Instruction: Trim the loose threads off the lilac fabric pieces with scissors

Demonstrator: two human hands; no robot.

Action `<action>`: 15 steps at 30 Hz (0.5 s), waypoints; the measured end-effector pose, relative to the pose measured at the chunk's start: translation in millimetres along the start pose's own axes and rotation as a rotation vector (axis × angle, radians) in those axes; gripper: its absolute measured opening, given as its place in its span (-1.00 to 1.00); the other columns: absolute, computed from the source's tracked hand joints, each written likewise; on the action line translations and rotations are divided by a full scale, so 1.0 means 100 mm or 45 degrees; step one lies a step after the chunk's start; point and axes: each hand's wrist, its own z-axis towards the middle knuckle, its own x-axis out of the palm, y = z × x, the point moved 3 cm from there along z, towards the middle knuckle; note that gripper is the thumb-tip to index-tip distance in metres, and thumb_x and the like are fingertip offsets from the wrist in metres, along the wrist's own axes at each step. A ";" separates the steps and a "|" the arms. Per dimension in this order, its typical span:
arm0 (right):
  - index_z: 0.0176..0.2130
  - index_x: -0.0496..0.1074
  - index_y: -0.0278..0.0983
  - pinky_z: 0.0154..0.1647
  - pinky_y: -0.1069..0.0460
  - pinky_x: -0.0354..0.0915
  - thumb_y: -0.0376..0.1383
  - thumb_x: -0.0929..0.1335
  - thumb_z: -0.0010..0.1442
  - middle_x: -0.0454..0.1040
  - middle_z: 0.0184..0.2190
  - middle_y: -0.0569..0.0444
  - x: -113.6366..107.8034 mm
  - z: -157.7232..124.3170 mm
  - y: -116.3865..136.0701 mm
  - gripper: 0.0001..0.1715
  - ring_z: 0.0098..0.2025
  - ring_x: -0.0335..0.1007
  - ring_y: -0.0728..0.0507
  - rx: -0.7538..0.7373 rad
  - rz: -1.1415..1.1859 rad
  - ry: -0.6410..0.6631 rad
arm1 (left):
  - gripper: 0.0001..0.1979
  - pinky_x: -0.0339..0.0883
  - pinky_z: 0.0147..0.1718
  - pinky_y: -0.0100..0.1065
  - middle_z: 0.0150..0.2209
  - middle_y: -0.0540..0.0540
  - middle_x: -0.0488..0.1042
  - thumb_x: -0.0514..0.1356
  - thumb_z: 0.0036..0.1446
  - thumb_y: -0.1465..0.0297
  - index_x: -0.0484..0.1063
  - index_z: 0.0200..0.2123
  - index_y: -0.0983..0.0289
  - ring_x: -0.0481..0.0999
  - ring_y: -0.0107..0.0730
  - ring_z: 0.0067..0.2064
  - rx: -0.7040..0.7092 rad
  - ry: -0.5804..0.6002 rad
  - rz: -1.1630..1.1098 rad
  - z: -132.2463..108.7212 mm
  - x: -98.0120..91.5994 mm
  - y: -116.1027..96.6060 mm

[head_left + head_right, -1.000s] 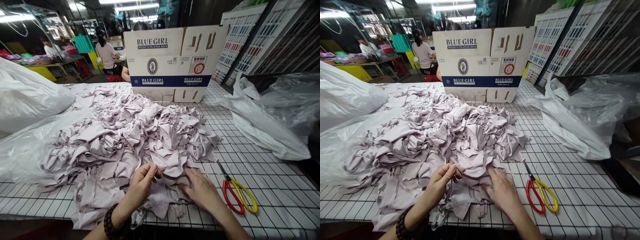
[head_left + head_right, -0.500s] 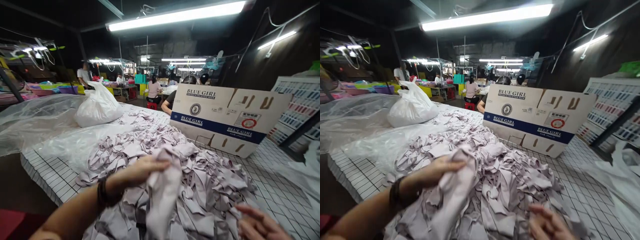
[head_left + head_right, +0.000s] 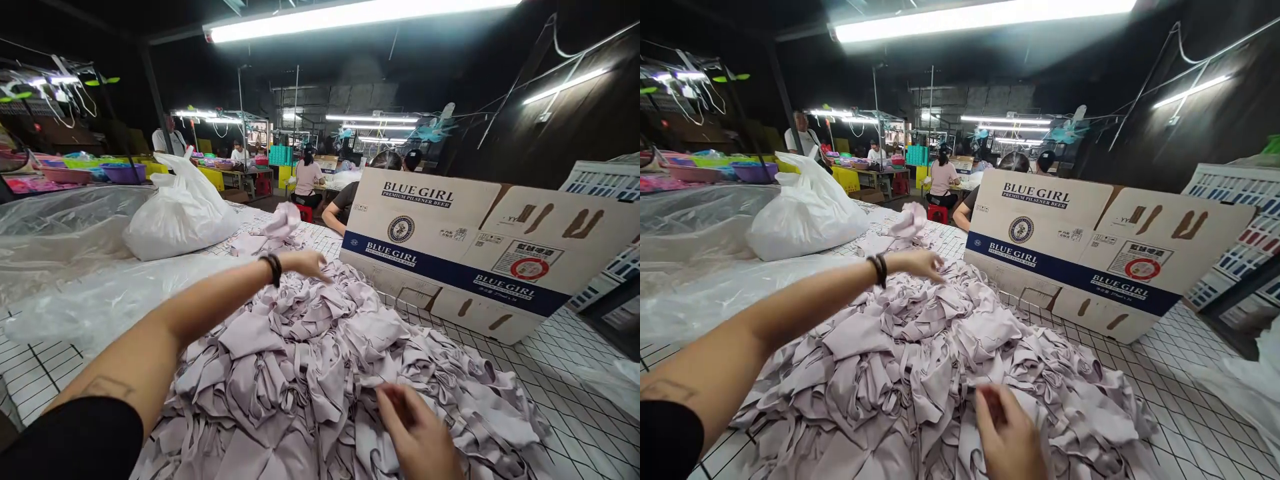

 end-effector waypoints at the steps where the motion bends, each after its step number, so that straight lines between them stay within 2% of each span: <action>1: -0.28 0.47 -0.24 -0.27 0.01 0.38 0.06 0.20 0.23 0.57 -0.34 -0.04 0.11 0.20 0.17 -0.51 -0.29 0.49 -0.17 -0.106 -0.147 0.023 | -0.69 0.37 -0.24 -0.32 -0.33 0.12 0.56 0.46 -0.15 0.29 0.54 -0.34 0.33 0.51 -0.27 -0.29 0.005 0.065 0.012 -0.08 0.28 0.06; 3: -0.28 0.48 -0.27 -0.04 -0.15 0.32 0.00 0.29 0.21 0.54 -0.20 -0.12 0.34 0.58 0.44 -0.59 -0.08 0.41 -0.28 -0.149 -0.250 0.030 | -0.77 0.41 -0.24 -0.28 -0.31 0.11 0.54 0.34 0.08 0.27 0.51 -0.32 0.35 0.51 -0.32 -0.29 0.022 0.123 0.034 -0.23 0.68 0.16; 4: -0.27 0.48 -0.30 0.01 -0.22 0.28 -0.02 0.35 0.19 0.51 -0.16 -0.15 0.44 0.75 0.54 -0.61 -0.01 0.36 -0.32 -0.132 -0.290 0.033 | -0.77 0.43 -0.25 -0.27 -0.29 0.09 0.53 0.27 0.17 0.27 0.49 -0.29 0.35 0.51 -0.34 -0.29 0.036 0.127 0.034 -0.30 0.79 0.19; 6: -0.11 0.45 -0.31 0.00 -0.22 0.31 -0.10 0.36 0.25 0.47 -0.06 -0.07 0.56 1.01 0.65 -0.66 -0.01 0.39 -0.24 -0.100 -0.317 0.066 | -0.78 0.43 -0.30 -0.29 -0.32 0.03 0.51 0.20 0.24 0.29 0.47 -0.27 0.36 0.51 -0.38 -0.32 0.085 0.085 0.012 -0.41 0.83 0.20; 8: -0.01 0.41 -0.29 -0.06 -0.17 0.38 -0.16 0.35 0.29 0.45 -0.03 -0.01 0.52 1.13 0.72 -0.66 -0.08 0.43 -0.16 -0.078 -0.288 0.077 | -0.81 0.38 -0.35 -0.36 -0.43 0.00 0.49 0.22 0.20 0.33 0.49 -0.35 0.35 0.47 -0.40 -0.38 0.159 -0.010 -0.036 -0.51 0.69 0.13; 10: -0.07 0.44 -0.31 -0.14 -0.10 0.41 -0.16 0.35 0.29 0.49 -0.11 0.01 0.32 1.13 0.80 -0.70 -0.17 0.47 -0.13 -0.096 -0.200 0.055 | -0.84 0.32 -0.39 -0.41 -0.49 0.00 0.49 0.22 0.16 0.36 0.51 -0.40 0.33 0.43 -0.41 -0.41 0.248 -0.137 -0.101 -0.64 0.48 -0.02; 13: -0.23 0.48 -0.32 -0.28 0.00 0.38 -0.10 0.30 0.26 0.57 -0.33 0.02 -0.16 0.97 1.04 -0.66 -0.31 0.49 -0.14 -0.202 -0.005 -0.043 | -0.80 0.32 -0.36 -0.42 -0.37 0.08 0.56 0.16 0.22 0.34 0.52 -0.29 0.34 0.46 -0.38 -0.35 0.379 -0.329 -0.202 -0.93 0.21 -0.40; 15: -0.22 0.46 -0.31 -0.40 0.04 0.35 -0.01 0.27 0.22 0.58 -0.40 0.00 -0.50 0.79 1.20 -0.57 -0.39 0.50 -0.15 -0.276 0.110 -0.106 | -0.75 0.33 -0.27 -0.40 -0.25 0.14 0.57 0.10 0.28 0.31 0.51 -0.19 0.33 0.49 -0.35 -0.26 0.458 -0.441 -0.234 -1.15 0.11 -0.67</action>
